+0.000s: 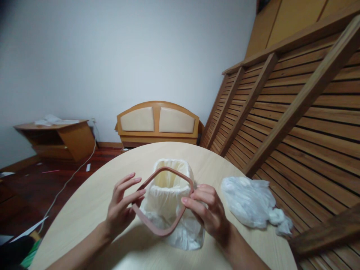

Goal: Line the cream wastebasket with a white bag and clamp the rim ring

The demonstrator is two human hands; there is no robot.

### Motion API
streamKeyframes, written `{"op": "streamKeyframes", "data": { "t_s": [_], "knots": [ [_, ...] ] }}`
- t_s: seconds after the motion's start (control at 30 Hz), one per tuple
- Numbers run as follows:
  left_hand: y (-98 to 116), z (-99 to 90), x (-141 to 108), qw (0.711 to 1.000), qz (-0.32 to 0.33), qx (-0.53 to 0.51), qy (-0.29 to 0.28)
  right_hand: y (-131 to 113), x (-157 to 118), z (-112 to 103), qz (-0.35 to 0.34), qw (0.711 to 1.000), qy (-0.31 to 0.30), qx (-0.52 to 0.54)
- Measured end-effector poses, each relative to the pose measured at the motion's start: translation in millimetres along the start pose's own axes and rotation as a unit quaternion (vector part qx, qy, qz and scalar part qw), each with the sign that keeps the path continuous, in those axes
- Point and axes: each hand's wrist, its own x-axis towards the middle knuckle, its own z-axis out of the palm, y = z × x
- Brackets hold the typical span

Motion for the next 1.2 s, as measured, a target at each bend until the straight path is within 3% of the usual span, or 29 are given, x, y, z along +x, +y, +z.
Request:
{"op": "streamKeyframes", "data": {
  "t_s": [0.3, 0.47, 0.63, 0.77, 0.97, 1.2],
  "knots": [
    [-5.8, -4.5, 0.4, 0.998, -0.004, -0.059, 0.002, -0.6, 2.8, 6.8, 0.034, 0.999, 0.014, -0.005],
    [-18.3, 4.5, -11.1, 0.984, -0.143, -0.076, 0.068, 3.8, 1.8, 16.1, 0.087, 0.995, -0.031, -0.026],
    [-26.9, 11.7, -21.4, 0.943, -0.296, -0.113, 0.102, 4.9, 2.9, 18.7, 0.107, 0.991, -0.078, 0.005],
    [-28.5, 13.0, -21.8, 0.905, -0.374, -0.151, 0.136, 6.1, -0.6, 18.8, 0.110, 0.988, -0.103, 0.039],
    [-29.1, 14.8, -17.3, 0.878, -0.410, -0.194, 0.149, 8.9, -5.6, 21.7, 0.104, 0.987, -0.111, 0.056],
    [-33.5, 10.4, -9.9, 0.882, -0.400, -0.186, 0.168, 7.3, -1.3, 20.1, 0.070, 0.985, -0.117, 0.103]
  ]
}}
